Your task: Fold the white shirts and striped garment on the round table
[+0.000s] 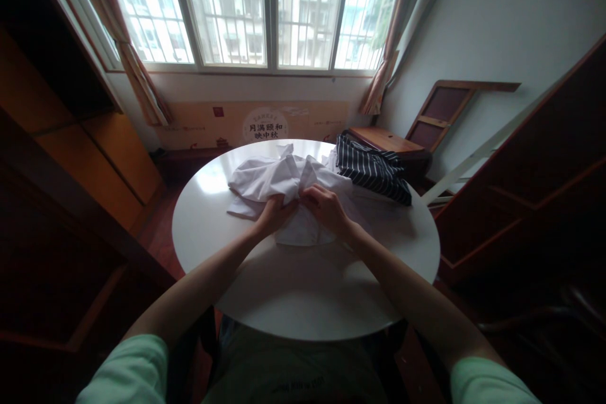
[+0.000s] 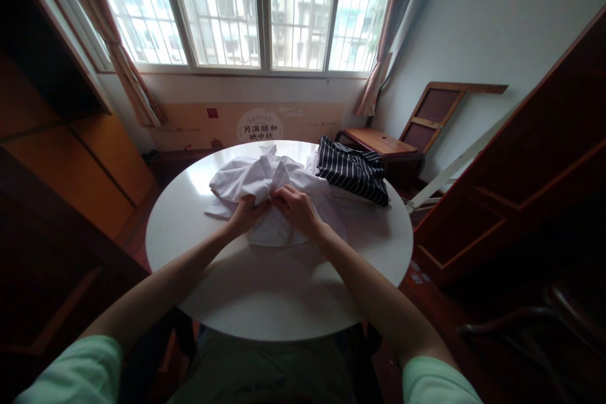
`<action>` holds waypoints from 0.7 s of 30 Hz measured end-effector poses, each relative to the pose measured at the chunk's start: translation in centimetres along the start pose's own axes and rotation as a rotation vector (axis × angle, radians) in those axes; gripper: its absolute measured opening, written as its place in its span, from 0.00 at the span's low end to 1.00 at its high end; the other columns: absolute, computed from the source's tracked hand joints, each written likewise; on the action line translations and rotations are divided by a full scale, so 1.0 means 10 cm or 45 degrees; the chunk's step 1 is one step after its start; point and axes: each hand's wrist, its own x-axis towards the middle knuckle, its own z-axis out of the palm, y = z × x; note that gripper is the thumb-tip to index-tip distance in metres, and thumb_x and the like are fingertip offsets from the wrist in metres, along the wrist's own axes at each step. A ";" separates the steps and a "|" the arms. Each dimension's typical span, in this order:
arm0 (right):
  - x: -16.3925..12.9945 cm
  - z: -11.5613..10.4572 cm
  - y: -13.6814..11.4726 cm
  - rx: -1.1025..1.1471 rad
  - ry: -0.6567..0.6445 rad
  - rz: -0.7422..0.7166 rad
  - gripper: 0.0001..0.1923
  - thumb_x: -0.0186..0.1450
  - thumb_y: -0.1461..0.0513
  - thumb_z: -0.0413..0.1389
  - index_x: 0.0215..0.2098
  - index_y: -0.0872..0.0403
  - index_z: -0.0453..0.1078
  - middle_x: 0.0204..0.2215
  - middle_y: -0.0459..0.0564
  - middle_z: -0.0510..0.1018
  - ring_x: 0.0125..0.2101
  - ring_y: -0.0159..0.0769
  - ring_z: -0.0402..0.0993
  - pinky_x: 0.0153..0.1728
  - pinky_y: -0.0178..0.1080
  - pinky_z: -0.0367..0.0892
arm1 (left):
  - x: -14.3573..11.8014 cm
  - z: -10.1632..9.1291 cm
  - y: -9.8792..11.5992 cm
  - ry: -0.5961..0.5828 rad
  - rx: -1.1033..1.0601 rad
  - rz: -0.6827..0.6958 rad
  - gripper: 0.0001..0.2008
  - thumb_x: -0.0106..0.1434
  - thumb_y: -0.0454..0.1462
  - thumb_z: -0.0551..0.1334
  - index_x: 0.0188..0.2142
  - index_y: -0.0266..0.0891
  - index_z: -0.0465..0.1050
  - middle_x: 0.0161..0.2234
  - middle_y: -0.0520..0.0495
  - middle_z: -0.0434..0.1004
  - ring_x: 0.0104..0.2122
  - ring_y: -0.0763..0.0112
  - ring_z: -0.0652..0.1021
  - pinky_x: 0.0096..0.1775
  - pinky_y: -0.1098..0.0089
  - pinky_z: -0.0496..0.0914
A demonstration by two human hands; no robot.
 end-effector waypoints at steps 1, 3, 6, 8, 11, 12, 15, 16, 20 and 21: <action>0.00 0.00 0.00 0.004 0.004 -0.018 0.07 0.62 0.59 0.52 0.31 0.53 0.69 0.30 0.48 0.72 0.26 0.30 0.67 0.28 0.33 0.61 | 0.00 0.00 -0.01 -0.007 0.000 0.005 0.12 0.52 0.42 0.59 0.20 0.35 0.63 0.19 0.54 0.60 0.22 0.77 0.62 0.24 0.74 0.58; 0.01 -0.01 0.00 0.028 0.017 -0.059 0.07 0.63 0.59 0.52 0.30 0.53 0.68 0.32 0.49 0.71 0.26 0.29 0.66 0.29 0.33 0.62 | 0.00 0.00 -0.02 -0.024 -0.005 0.014 0.12 0.53 0.42 0.59 0.21 0.35 0.63 0.19 0.54 0.61 0.23 0.77 0.62 0.24 0.74 0.58; 0.01 -0.02 -0.03 0.089 0.030 -0.122 0.06 0.63 0.60 0.51 0.28 0.53 0.65 0.33 0.49 0.70 0.27 0.28 0.66 0.29 0.33 0.63 | -0.01 0.01 -0.03 -0.044 -0.021 0.017 0.14 0.54 0.43 0.58 0.20 0.36 0.63 0.19 0.54 0.60 0.23 0.77 0.61 0.24 0.74 0.57; 0.01 -0.02 -0.06 0.102 0.051 -0.158 0.06 0.62 0.62 0.50 0.27 0.53 0.63 0.32 0.49 0.70 0.29 0.30 0.66 0.31 0.34 0.64 | -0.02 0.02 -0.05 -0.066 -0.037 0.010 0.15 0.55 0.44 0.58 0.19 0.36 0.61 0.18 0.54 0.58 0.22 0.78 0.60 0.23 0.74 0.56; -0.01 -0.01 -0.11 0.081 0.095 -0.203 0.06 0.61 0.64 0.50 0.26 0.52 0.61 0.32 0.49 0.70 0.33 0.31 0.67 0.34 0.35 0.64 | -0.04 0.04 -0.08 -0.089 -0.047 -0.037 0.18 0.54 0.47 0.58 0.17 0.36 0.59 0.17 0.55 0.53 0.21 0.79 0.57 0.21 0.73 0.53; -0.01 -0.01 -0.12 0.074 0.103 -0.211 0.06 0.61 0.64 0.51 0.26 0.52 0.60 0.32 0.49 0.70 0.34 0.32 0.67 0.34 0.35 0.64 | -0.04 0.04 -0.08 -0.087 -0.042 -0.060 0.19 0.54 0.47 0.58 0.17 0.36 0.58 0.17 0.56 0.51 0.20 0.79 0.56 0.21 0.73 0.52; -0.01 0.02 -0.11 0.077 0.098 -0.237 0.06 0.60 0.65 0.51 0.26 0.52 0.59 0.32 0.49 0.69 0.33 0.31 0.66 0.33 0.35 0.64 | -0.05 0.05 -0.08 -0.109 -0.029 -0.119 0.20 0.53 0.48 0.58 0.17 0.36 0.57 0.16 0.56 0.50 0.20 0.80 0.55 0.21 0.73 0.51; -0.01 0.02 -0.10 0.083 0.094 -0.253 0.06 0.59 0.66 0.51 0.26 0.52 0.58 0.31 0.48 0.69 0.32 0.31 0.66 0.33 0.35 0.64 | -0.05 0.04 -0.07 -0.122 -0.035 -0.130 0.19 0.53 0.48 0.58 0.17 0.36 0.58 0.17 0.56 0.50 0.20 0.80 0.55 0.21 0.73 0.51; 0.00 0.02 -0.08 0.084 0.065 -0.283 0.08 0.58 0.68 0.51 0.25 0.52 0.57 0.30 0.47 0.68 0.31 0.31 0.64 0.32 0.34 0.63 | -0.04 0.01 -0.01 -0.207 -0.080 -0.137 0.18 0.53 0.46 0.58 0.18 0.35 0.59 0.18 0.56 0.52 0.21 0.80 0.55 0.21 0.73 0.52; 0.00 0.01 -0.09 0.079 0.049 -0.281 0.08 0.58 0.68 0.51 0.25 0.52 0.56 0.30 0.47 0.68 0.31 0.31 0.64 0.32 0.34 0.63 | -0.04 0.00 0.01 -0.231 -0.088 -0.142 0.18 0.53 0.46 0.58 0.18 0.35 0.59 0.18 0.56 0.52 0.21 0.80 0.55 0.22 0.73 0.52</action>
